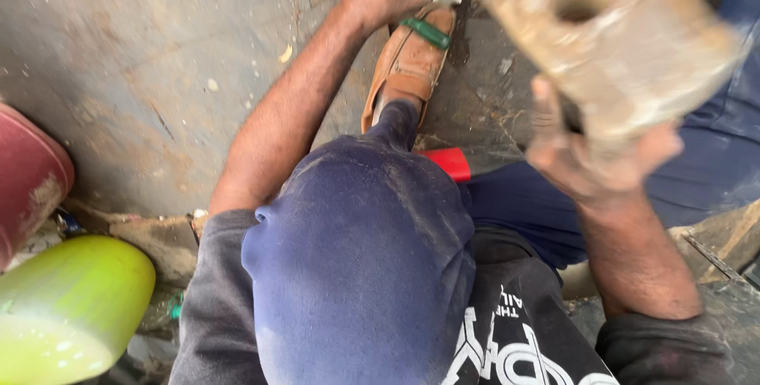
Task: The person uses various tools including pliers, a hammer, and a screwdriver to disassemble and work on a small mechanical component while sitting on the floor.
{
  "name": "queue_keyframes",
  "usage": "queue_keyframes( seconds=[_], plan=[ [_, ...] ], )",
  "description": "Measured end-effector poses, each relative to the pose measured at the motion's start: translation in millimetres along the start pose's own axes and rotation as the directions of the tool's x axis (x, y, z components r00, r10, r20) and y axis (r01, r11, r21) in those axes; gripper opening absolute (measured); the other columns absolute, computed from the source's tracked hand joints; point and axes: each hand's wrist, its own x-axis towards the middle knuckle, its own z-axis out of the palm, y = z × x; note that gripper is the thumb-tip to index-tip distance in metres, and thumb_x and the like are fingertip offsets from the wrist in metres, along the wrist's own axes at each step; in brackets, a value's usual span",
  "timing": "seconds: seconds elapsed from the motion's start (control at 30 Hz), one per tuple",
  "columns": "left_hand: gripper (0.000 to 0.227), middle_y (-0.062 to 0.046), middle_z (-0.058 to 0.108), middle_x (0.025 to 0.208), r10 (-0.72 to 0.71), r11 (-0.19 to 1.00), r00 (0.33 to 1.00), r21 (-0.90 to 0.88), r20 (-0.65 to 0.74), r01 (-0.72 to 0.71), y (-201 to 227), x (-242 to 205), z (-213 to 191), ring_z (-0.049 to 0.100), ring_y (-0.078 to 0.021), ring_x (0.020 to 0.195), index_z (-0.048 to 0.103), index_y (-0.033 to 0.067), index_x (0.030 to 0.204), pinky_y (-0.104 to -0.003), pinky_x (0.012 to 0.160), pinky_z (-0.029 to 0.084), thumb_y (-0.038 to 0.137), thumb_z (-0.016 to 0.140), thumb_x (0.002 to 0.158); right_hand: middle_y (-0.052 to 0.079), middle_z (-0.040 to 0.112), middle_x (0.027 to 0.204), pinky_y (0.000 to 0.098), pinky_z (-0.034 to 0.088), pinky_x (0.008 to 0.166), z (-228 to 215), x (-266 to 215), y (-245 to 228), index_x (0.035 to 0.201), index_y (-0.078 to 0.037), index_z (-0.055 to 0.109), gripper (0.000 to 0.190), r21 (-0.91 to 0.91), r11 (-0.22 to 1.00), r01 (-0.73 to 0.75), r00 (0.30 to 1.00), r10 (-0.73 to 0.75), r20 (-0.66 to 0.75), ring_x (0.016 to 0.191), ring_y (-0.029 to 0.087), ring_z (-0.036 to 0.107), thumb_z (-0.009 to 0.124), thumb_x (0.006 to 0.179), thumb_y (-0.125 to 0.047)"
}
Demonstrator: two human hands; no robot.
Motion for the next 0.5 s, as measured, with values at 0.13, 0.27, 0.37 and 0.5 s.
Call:
queue_keyframes(
  seconds=[0.13,0.27,0.37,0.5],
  plan=[
    [0.014,-0.01,0.078,0.095,0.318,0.948,0.936,0.031,-0.151,-0.317,5,7,-8,0.077,-0.0216,0.085,0.074,0.0077,0.116,-0.037,0.074,0.063,0.018,0.074,0.107,0.014,0.068,0.099,0.0335,0.05,0.056,26,3,9,0.148,-0.004,0.065,0.039,0.478,0.845,-0.238,0.943,0.083,0.323,0.069,0.02,0.063,0.074,0.112,-0.018],
    [0.016,-0.01,0.077,0.091,0.302,0.953,0.936,0.081,-0.182,-0.292,-17,-7,9,0.075,-0.0198,0.083,0.074,0.0056,0.112,-0.035,0.07,0.062,0.019,0.075,0.104,0.021,0.066,0.103,0.0311,0.046,0.055,10,-11,2,0.134,-0.004,0.062,0.032,0.569,0.797,-0.203,0.979,0.147,0.142,0.075,0.021,0.065,0.081,0.111,-0.015],
    [0.013,-0.008,0.075,0.078,0.094,0.995,0.987,0.058,-0.132,-0.087,-29,-3,17,0.074,-0.0144,0.069,0.073,0.0044,0.1,-0.031,0.061,0.061,0.017,0.074,0.104,0.024,0.052,0.101,0.0377,0.055,0.065,11,7,-2,0.136,0.0,0.062,0.034,0.491,0.871,-0.028,0.989,0.095,-0.112,0.085,0.032,0.071,0.081,0.109,-0.004],
    [0.01,-0.009,0.073,0.077,0.011,0.999,0.973,-0.026,-0.232,-0.018,-20,0,-1,0.071,-0.0174,0.068,0.073,0.0041,0.097,-0.033,0.06,0.059,0.015,0.072,0.099,0.015,0.066,0.093,0.0384,0.052,0.058,-2,28,-5,0.13,0.001,0.068,0.041,0.481,0.844,-0.236,0.947,0.089,0.308,0.067,0.027,0.063,0.083,0.092,-0.003]
  ],
)
